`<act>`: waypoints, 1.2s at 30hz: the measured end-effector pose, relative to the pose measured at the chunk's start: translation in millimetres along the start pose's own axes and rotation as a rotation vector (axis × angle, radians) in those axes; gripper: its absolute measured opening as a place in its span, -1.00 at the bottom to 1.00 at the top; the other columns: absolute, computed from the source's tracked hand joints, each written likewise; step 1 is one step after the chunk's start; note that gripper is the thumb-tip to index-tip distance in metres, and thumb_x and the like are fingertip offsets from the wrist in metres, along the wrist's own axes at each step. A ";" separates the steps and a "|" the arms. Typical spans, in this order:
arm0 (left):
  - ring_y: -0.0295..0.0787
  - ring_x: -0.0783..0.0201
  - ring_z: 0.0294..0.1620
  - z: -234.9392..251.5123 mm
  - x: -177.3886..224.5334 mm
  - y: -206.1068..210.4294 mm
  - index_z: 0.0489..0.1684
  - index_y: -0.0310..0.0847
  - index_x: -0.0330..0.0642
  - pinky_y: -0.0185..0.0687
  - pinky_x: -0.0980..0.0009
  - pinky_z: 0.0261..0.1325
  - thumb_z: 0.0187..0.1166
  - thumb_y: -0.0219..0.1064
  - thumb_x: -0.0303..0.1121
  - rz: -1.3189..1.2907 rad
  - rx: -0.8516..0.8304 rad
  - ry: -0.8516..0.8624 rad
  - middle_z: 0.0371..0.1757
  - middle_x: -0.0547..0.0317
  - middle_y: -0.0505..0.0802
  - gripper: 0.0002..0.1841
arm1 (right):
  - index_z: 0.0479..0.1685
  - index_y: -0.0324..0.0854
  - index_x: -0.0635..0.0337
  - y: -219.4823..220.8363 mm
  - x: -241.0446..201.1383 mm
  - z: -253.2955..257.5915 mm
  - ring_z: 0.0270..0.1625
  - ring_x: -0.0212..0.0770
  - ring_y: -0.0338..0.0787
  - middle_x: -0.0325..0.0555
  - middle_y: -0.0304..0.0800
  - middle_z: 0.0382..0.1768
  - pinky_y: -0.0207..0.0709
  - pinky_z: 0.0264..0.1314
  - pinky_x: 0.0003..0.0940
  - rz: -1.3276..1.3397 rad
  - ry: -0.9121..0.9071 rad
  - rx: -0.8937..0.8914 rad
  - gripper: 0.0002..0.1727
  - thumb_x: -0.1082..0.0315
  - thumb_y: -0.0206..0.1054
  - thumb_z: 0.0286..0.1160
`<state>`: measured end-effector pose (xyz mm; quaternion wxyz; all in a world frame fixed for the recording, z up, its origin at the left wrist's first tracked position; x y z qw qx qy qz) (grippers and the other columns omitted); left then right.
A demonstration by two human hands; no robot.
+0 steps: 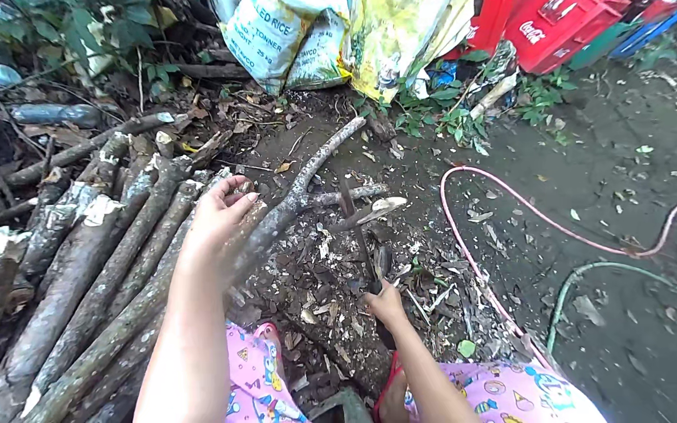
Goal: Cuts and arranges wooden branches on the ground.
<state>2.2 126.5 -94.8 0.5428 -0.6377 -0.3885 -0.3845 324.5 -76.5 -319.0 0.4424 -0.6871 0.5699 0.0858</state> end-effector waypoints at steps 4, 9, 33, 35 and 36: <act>0.72 0.15 0.35 2.3 0.1 -4.4 0.57 0.44 -0.24 0.61 0.14 0.42 0.68 0.36 -0.38 -0.015 0.014 0.001 0.57 -0.14 0.60 -0.51 | 0.30 0.58 0.49 -9.2 -26.5 -36.8 -0.18 0.11 0.80 0.26 0.79 -0.20 0.65 0.03 0.12 0.027 -0.134 0.153 -0.52 0.39 0.47 0.45; 0.67 -0.05 0.45 6.5 -2.9 20.2 0.61 0.40 -0.31 0.57 -0.03 0.49 0.62 0.43 -0.39 0.035 -0.059 0.008 0.60 -0.23 0.57 -0.43 | 0.19 0.60 0.38 53.9 53.8 7.5 -0.06 0.08 0.82 0.21 0.78 -0.06 0.65 0.09 0.11 -0.304 0.259 -0.190 -0.58 0.27 0.44 0.46; 0.46 -0.20 0.67 -165.3 -309.0 269.1 0.72 0.26 -0.31 0.45 -0.13 0.61 0.60 0.44 -0.10 0.715 -0.434 -0.781 0.67 -0.30 0.49 -0.24 | 0.70 0.30 0.24 82.8 148.8 18.0 0.49 0.25 0.67 0.30 0.64 0.45 0.50 0.51 0.26 -0.322 0.259 -0.346 -0.28 0.24 0.43 0.54; 0.53 -0.15 0.63 -159.5 -306.3 270.8 0.63 0.40 -0.34 0.45 -0.09 0.63 0.76 0.23 -0.17 0.660 -0.458 -0.783 0.59 -0.27 0.61 -0.45 | 0.59 0.47 0.23 84.2 154.5 27.2 0.51 0.21 0.66 0.25 0.67 0.43 0.47 0.54 0.23 -0.297 0.230 -0.340 -0.43 0.21 0.34 0.63; 0.58 -0.13 0.60 -157.1 -304.1 269.5 0.62 0.40 -0.36 0.46 -0.07 0.62 0.83 0.13 -0.21 0.617 -0.428 -0.791 0.54 -0.28 0.65 -0.49 | 0.52 0.55 0.23 73.3 152.9 31.6 0.51 0.19 0.66 0.22 0.68 0.43 0.47 0.54 0.21 -0.301 0.227 -0.246 -0.51 0.24 0.29 0.66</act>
Point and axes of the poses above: each hand's wrist, its own z-axis towards the middle knuckle, its own y-axis out of the palm, x = y × z, the point moved 10 cm from there along z, towards the middle knuckle
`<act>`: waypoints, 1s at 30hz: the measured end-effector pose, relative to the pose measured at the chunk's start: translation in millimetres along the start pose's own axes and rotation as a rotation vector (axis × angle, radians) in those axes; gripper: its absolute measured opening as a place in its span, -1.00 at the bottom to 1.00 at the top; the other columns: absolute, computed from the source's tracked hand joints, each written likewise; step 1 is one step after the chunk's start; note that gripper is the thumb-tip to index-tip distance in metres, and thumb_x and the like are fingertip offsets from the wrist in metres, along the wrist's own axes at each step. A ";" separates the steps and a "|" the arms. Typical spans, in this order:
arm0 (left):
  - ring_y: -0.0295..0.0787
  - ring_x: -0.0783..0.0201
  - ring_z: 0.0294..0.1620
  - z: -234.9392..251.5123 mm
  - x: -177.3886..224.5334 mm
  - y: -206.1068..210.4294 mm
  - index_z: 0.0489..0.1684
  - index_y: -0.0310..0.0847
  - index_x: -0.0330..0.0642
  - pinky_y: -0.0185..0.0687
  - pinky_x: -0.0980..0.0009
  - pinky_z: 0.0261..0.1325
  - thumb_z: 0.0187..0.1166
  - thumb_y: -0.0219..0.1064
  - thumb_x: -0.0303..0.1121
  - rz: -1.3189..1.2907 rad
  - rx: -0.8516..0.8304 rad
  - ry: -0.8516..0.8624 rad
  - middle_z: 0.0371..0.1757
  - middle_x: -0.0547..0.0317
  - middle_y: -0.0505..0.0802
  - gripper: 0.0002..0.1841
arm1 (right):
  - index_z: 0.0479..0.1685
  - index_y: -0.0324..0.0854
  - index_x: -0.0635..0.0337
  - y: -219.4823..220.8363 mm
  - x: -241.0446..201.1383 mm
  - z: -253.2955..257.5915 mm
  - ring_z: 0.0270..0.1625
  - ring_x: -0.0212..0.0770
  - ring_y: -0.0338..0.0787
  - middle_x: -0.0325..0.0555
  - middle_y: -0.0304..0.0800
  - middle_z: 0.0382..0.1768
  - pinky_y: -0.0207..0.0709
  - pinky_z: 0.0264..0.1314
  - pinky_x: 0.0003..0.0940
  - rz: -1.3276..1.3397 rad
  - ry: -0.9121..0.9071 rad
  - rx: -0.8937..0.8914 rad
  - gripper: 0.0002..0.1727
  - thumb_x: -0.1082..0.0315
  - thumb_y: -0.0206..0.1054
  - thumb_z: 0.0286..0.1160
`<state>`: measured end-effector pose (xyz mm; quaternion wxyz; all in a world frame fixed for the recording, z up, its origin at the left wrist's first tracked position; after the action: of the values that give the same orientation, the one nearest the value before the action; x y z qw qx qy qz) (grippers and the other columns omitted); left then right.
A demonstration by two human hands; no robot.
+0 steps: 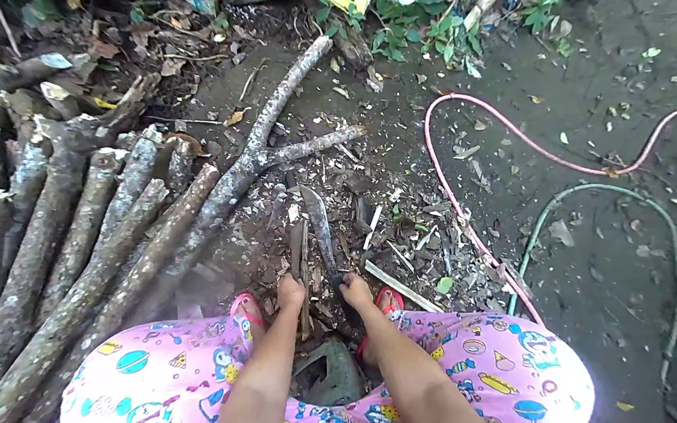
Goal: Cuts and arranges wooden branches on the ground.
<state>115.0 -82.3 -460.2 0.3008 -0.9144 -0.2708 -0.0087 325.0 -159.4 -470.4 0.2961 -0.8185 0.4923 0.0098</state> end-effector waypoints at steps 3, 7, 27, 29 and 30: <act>0.59 -0.21 0.58 -8.1 -8.7 -21.6 0.72 0.18 -0.42 0.48 -0.04 0.61 0.87 0.08 -0.25 -0.213 0.228 -0.080 0.56 -0.42 0.59 -0.45 | 0.56 0.54 0.22 -49.7 18.2 -6.1 0.61 0.23 0.53 0.23 0.53 0.58 0.39 0.59 0.20 -0.019 0.175 0.357 -0.43 0.36 0.38 0.49; 0.31 -0.36 0.73 -24.5 -9.1 -36.9 0.81 0.19 -0.25 0.23 -0.19 0.68 0.67 0.37 -0.18 -0.097 0.517 0.008 0.77 -0.41 0.31 -0.27 | 0.72 0.37 0.11 -53.5 71.0 14.6 0.71 0.33 0.36 0.29 0.35 0.69 0.27 0.62 0.33 -0.113 0.400 0.311 -0.22 0.29 0.48 0.39; 0.35 -0.20 0.74 -13.6 -7.1 5.0 0.77 0.23 -0.26 0.07 -0.24 0.77 0.61 0.32 -0.35 0.031 -0.110 0.021 0.69 -0.23 0.51 -0.32 | 0.68 0.31 0.43 -84.9 -190.1 -8.5 0.51 0.37 0.60 0.50 0.55 0.46 0.40 0.59 0.25 -0.039 -0.416 0.248 -0.24 0.14 0.46 0.62; 0.44 -0.19 0.69 -21.6 -13.1 -2.1 0.79 0.20 -0.20 0.22 -0.25 0.70 0.59 0.34 -0.34 -0.103 -0.172 -0.039 0.67 -0.21 0.54 -0.29 | 0.69 0.28 0.43 -32.6 -164.4 12.8 0.50 0.38 0.62 0.51 0.58 0.44 0.42 0.58 0.25 -0.045 -0.331 0.096 -0.16 0.13 0.53 0.53; 0.48 -0.22 0.66 -25.8 -15.6 -4.4 0.78 0.20 -0.22 0.33 -0.27 0.65 0.58 0.36 -0.35 -0.168 -0.218 -0.057 0.65 -0.25 0.56 -0.28 | 0.70 0.27 0.42 -5.4 -148.1 18.2 0.51 0.37 0.61 0.51 0.58 0.45 0.41 0.59 0.26 -0.036 -0.276 0.036 -0.13 0.12 0.55 0.51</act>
<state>103.4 -101.2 -439.4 0.1901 -0.9156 -0.3522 -0.0374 258.1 -30.0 -437.2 0.3757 -0.8127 0.4322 0.1079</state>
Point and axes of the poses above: each hand's wrist, its own z-axis towards the middle knuckle, its own y-axis out of the palm, x = y × z, the point moved 10 cm from there along z, towards the middle knuckle
